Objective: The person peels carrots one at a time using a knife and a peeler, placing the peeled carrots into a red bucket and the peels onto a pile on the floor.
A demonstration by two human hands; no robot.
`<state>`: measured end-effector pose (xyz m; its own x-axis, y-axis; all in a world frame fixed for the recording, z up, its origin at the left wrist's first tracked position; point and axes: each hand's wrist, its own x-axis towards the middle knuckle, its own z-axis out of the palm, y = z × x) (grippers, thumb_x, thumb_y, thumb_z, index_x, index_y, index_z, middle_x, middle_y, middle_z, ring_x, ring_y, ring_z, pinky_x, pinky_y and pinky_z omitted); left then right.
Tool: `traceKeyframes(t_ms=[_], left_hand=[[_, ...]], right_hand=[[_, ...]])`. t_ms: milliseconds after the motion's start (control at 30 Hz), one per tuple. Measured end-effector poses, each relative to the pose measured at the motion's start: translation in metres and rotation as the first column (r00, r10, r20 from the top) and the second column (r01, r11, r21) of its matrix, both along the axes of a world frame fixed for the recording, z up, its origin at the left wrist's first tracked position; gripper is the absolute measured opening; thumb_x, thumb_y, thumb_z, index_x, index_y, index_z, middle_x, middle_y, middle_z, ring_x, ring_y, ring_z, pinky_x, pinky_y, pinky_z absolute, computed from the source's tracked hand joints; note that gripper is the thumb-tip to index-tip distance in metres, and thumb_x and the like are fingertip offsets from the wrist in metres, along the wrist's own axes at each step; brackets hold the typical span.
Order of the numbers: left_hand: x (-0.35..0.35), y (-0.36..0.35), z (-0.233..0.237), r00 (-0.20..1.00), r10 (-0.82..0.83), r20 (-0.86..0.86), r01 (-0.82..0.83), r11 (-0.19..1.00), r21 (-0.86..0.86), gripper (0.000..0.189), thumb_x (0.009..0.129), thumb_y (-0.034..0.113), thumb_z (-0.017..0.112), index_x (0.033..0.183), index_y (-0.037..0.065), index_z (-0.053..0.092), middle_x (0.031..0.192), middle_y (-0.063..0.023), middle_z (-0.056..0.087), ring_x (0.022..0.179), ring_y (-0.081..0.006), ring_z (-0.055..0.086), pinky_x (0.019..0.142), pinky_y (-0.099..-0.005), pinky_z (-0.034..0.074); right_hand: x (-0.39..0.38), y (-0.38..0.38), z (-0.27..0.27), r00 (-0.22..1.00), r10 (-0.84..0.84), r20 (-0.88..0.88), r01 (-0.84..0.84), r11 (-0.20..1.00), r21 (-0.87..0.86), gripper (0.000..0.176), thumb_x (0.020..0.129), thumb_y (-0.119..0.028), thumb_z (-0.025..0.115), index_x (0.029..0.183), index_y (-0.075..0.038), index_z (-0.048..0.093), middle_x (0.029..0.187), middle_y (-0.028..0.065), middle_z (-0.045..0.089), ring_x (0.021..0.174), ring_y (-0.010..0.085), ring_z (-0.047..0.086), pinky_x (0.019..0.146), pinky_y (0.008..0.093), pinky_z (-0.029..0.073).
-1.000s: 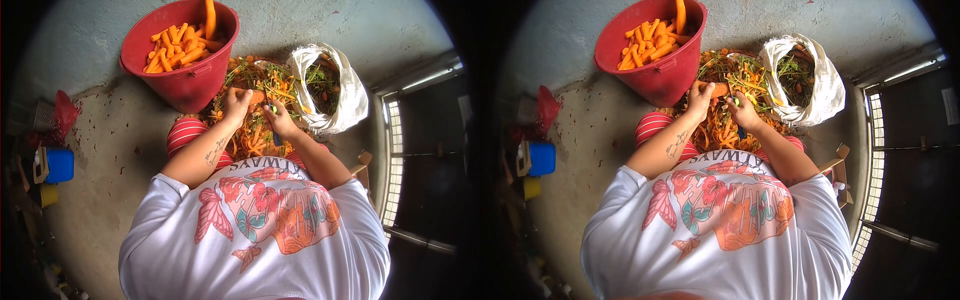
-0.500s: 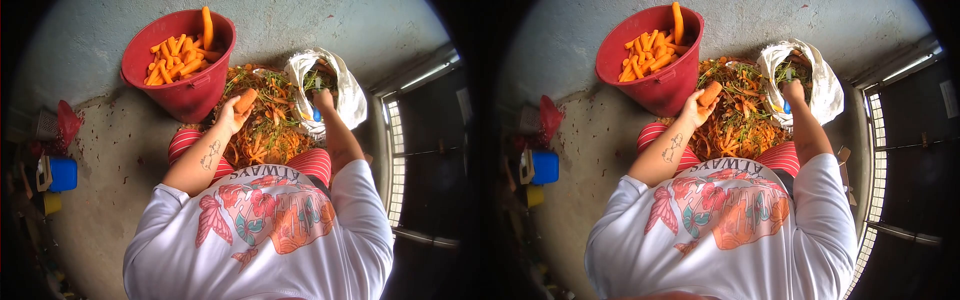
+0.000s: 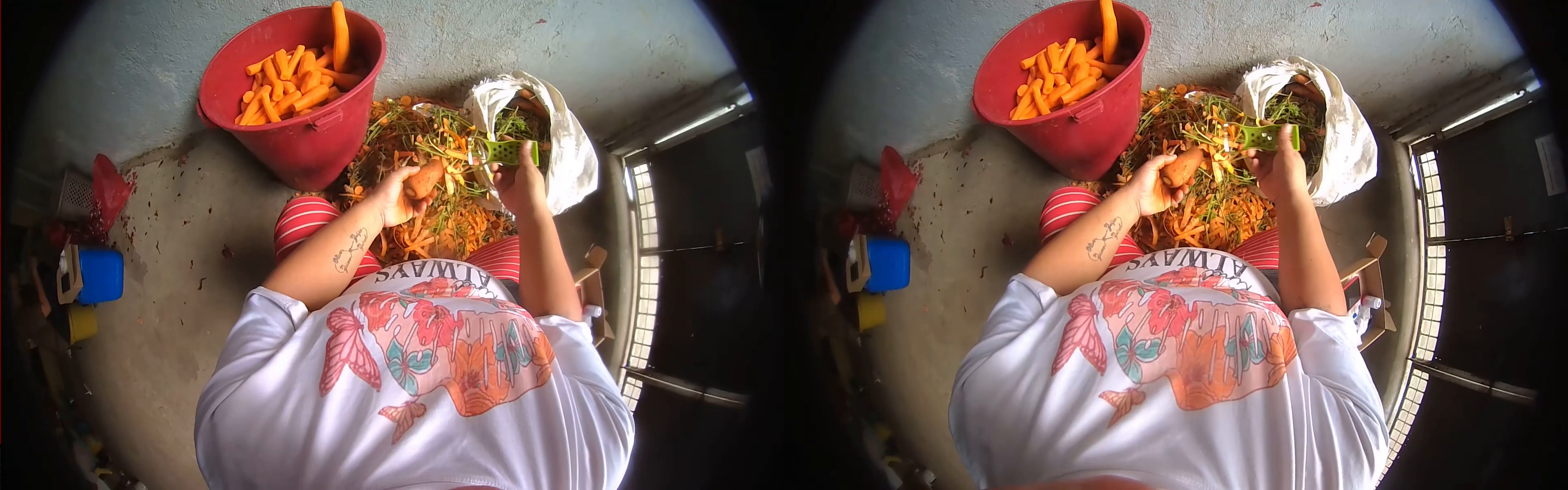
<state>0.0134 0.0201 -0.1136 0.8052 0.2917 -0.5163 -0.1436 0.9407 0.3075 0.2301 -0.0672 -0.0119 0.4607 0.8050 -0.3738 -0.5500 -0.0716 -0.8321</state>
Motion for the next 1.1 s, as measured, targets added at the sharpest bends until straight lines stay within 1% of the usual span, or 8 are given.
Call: traceKeyframes(t_ms=[33, 67, 133, 167, 300, 500, 833, 1100], left_hand=[[-0.001, -0.005, 0.004, 0.999, -0.012, -0.05, 0.012, 1.0, -0.002, 0.039, 0.089, 0.04, 0.046, 0.108, 0.007, 0.056, 0.088, -0.0113, 0.061, 0.069, -0.0186, 0.056, 0.056, -0.0274, 0.046], [-0.002, -0.008, 0.003, 0.999, -0.027, -0.043, 0.027, 1.0, -0.003, 0.038, 0.089, 0.04, 0.045, 0.106, 0.008, 0.057, 0.086, -0.0105, 0.06, 0.068, -0.0182, 0.056, 0.055, -0.0271, 0.045], [-0.005, -0.015, 0.006, 0.998, -0.057, -0.032, 0.057, 0.998, -0.002, 0.038, 0.089, 0.042, 0.044, 0.101, 0.009, 0.058, 0.083, -0.0088, 0.06, 0.067, -0.0174, 0.055, 0.054, -0.0264, 0.043], [-0.004, -0.022, 0.011, 0.995, -0.014, -0.096, 0.018, 0.999, 0.039, 0.034, 0.089, 0.042, 0.044, 0.097, 0.012, 0.059, 0.08, -0.0044, 0.059, 0.065, -0.0151, 0.052, 0.051, -0.0238, 0.039], [-0.008, -0.032, 0.018, 0.999, 0.031, -0.034, -0.029, 0.998, 0.059, 0.032, 0.09, 0.043, 0.044, 0.096, 0.016, 0.059, 0.08, 0.0013, 0.059, 0.064, -0.0121, 0.051, 0.048, -0.0223, 0.037], [-0.018, -0.038, 0.016, 1.0, -0.028, -0.001, 0.028, 1.0, 0.002, 0.033, 0.091, 0.042, 0.043, 0.093, 0.012, 0.057, 0.077, -0.0016, 0.056, 0.062, -0.0143, 0.049, 0.046, -0.0218, 0.036], [-0.017, -0.047, 0.026, 0.999, 0.0, -0.04, 0.002, 0.999, 0.045, 0.033, 0.094, 0.037, 0.036, 0.089, 0.011, 0.054, 0.073, -0.0027, 0.053, 0.055, -0.0142, 0.045, 0.04, -0.02, 0.032], [-0.016, -0.057, 0.036, 0.996, 0.008, -0.085, -0.006, 1.0, 0.016, 0.034, 0.093, 0.036, 0.035, 0.096, 0.007, 0.053, 0.077, -0.0099, 0.054, 0.053, -0.0154, 0.046, 0.037, -0.0191, 0.032]], right_hand=[[-0.008, -0.004, 0.003, 0.995, 0.047, -0.083, -0.042, 0.998, 0.055, 0.044, 0.096, -0.045, 0.042, 0.106, -0.005, 0.057, 0.079, 0.0049, 0.063, 0.053, 0.0154, 0.058, 0.045, 0.0229, 0.044], [-0.019, -0.008, 0.005, 0.982, 0.123, -0.142, -0.118, 0.992, 0.044, 0.033, 0.094, -0.035, 0.052, 0.106, -0.005, 0.056, 0.078, 0.0056, 0.062, 0.054, 0.0157, 0.058, 0.046, 0.0229, 0.045], [-0.036, -0.013, -0.008, 0.965, 0.246, -0.093, -0.248, 0.969, -0.018, 0.026, 0.09, -0.026, 0.06, 0.105, -0.005, 0.056, 0.078, 0.0066, 0.062, 0.054, 0.0161, 0.058, 0.045, 0.0229, 0.044], [-0.046, -0.015, -0.014, 0.972, 0.232, -0.028, -0.234, 0.97, -0.064, 0.023, 0.088, -0.021, 0.064, 0.101, -0.005, 0.055, 0.078, 0.0069, 0.062, 0.052, 0.0165, 0.058, 0.043, 0.023, 0.043], [-0.069, -0.017, -0.013, 0.964, 0.233, 0.127, -0.224, 0.971, -0.077, 0.019, 0.087, -0.018, 0.065, 0.095, -0.004, 0.056, 0.076, 0.0055, 0.062, 0.046, 0.0133, 0.054, 0.039, 0.0223, 0.04], [-0.071, -0.016, -0.021, 0.948, 0.248, 0.2, -0.227, 0.966, -0.123, 0.017, 0.087, -0.016, 0.064, 0.095, -0.003, 0.058, 0.073, 0.0044, 0.061, 0.044, 0.0114, 0.051, 0.038, 0.021, 0.039], [-0.088, -0.026, 0.004, 0.909, 0.254, 0.33, -0.237, 0.967, -0.09, 0.015, 0.088, -0.013, 0.063, 0.097, -0.002, 0.057, 0.077, 0.004, 0.062, 0.049, 0.0102, 0.052, 0.039, 0.0211, 0.04], [-0.056, -0.021, -0.022, 0.961, 0.205, 0.186, -0.176, 0.972, -0.157, 0.015, 0.087, -0.014, 0.064, 0.092, -0.004, 0.056, 0.071, 0.0042, 0.059, 0.04, 0.0106, 0.046, 0.032, 0.0223, 0.033]])
